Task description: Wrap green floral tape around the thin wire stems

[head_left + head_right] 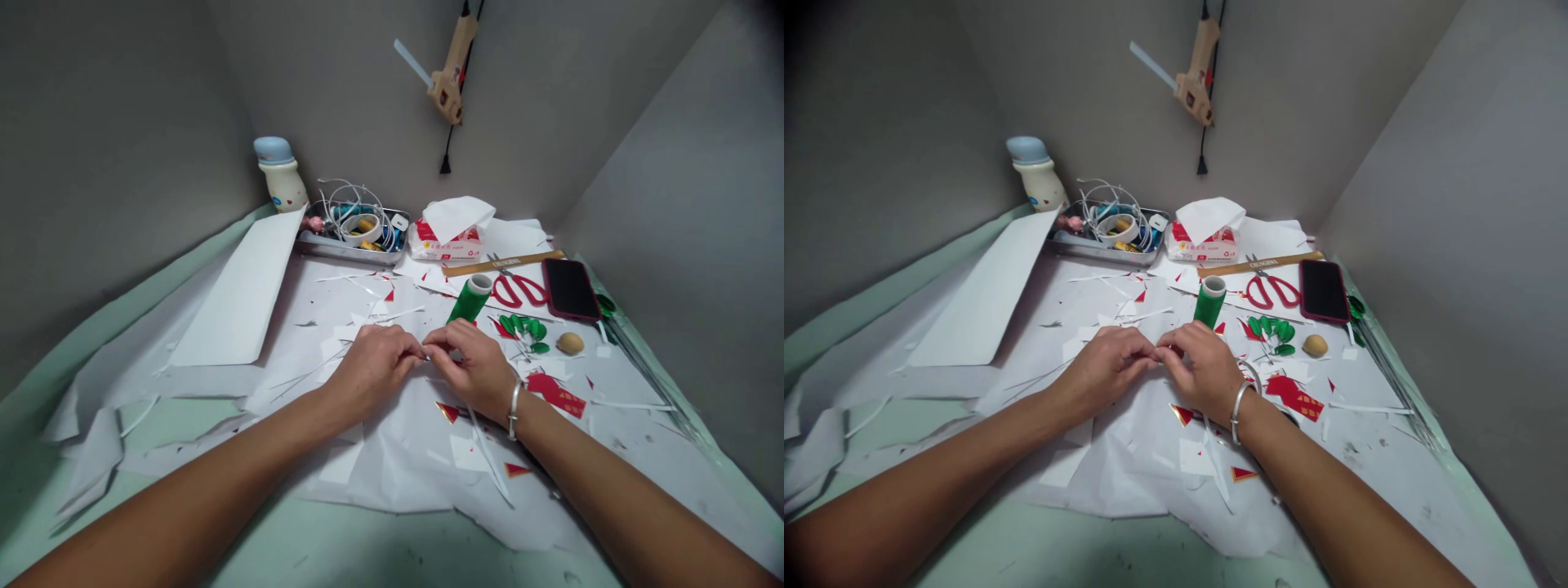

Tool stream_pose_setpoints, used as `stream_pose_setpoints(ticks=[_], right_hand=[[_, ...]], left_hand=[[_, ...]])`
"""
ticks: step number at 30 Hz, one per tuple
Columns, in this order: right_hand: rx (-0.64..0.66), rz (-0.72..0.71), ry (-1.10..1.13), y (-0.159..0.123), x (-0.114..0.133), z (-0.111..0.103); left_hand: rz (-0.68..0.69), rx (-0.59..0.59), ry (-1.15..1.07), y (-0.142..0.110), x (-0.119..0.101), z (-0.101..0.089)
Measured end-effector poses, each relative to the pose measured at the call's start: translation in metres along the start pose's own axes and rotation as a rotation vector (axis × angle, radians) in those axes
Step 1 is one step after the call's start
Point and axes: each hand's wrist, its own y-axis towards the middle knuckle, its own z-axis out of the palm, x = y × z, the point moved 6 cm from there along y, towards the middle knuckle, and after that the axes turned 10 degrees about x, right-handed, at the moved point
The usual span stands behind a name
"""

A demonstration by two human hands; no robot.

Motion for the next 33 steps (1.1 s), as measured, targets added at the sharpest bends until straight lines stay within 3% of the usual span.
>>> stream_pose_setpoints(ticks=[8,14,27,33], right_hand=[[-0.009,0.244,0.291,-0.005,-0.021,0.003],[0.02,0.249,0.285,-0.006,-0.012,0.005],[-0.028,0.312,0.287,-0.007,-0.016,0.003],[-0.047,0.344,0.308,-0.006,-0.019,0.005]], left_hand=[[-0.034,-0.085,-0.232,-0.002,-0.004,-0.012],[-0.079,-0.125,-0.305,-0.003,-0.002,-0.017],[-0.022,-0.176,-0.157,-0.003,-0.003,-0.015],[-0.077,-0.167,-0.309,-0.006,-0.002,-0.017]])
